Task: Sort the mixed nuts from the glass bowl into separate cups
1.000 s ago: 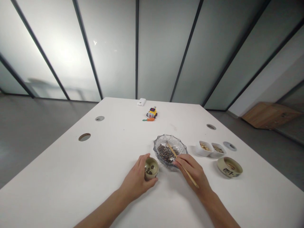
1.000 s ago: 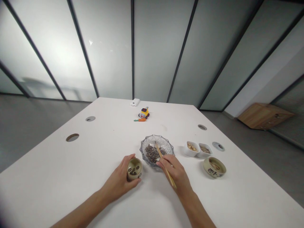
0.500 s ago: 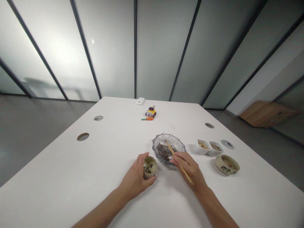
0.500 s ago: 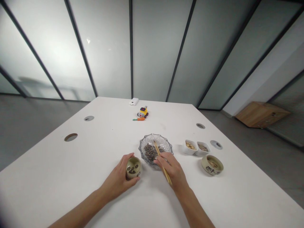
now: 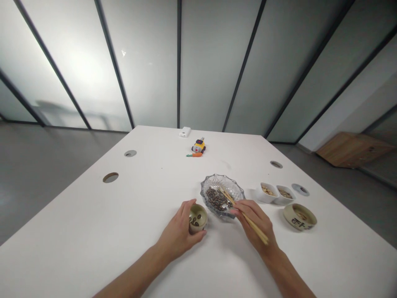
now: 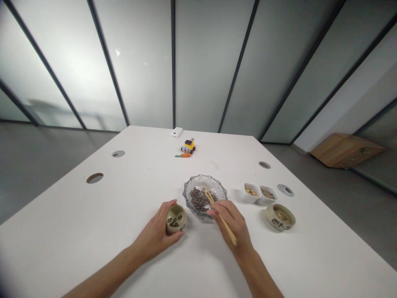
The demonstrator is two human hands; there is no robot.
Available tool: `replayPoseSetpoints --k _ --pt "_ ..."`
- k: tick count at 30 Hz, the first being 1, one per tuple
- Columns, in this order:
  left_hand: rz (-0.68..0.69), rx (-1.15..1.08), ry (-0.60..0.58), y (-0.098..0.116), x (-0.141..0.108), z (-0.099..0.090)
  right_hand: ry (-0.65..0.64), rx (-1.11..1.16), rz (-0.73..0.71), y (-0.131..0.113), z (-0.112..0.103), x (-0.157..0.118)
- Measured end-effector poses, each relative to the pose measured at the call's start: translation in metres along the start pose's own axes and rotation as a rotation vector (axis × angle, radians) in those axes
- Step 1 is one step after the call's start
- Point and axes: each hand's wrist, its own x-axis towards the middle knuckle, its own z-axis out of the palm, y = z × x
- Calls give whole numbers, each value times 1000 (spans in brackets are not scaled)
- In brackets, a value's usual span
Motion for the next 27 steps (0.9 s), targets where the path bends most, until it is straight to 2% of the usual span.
replayPoseSetpoints --k 12,18,23,27 --pt "-12 3 -13 1 0 -1 -111 -70 7 0 2 -4" --pt "-9 -8 -8 2 0 -2 -64 -50 39 0 1 -3" --pt "-6 -11 -8 1 0 -1 -8 -14 12 -3 1 1" --pt "15 -15 -4 1 0 -1 -21 -15 16 -5 1 2"
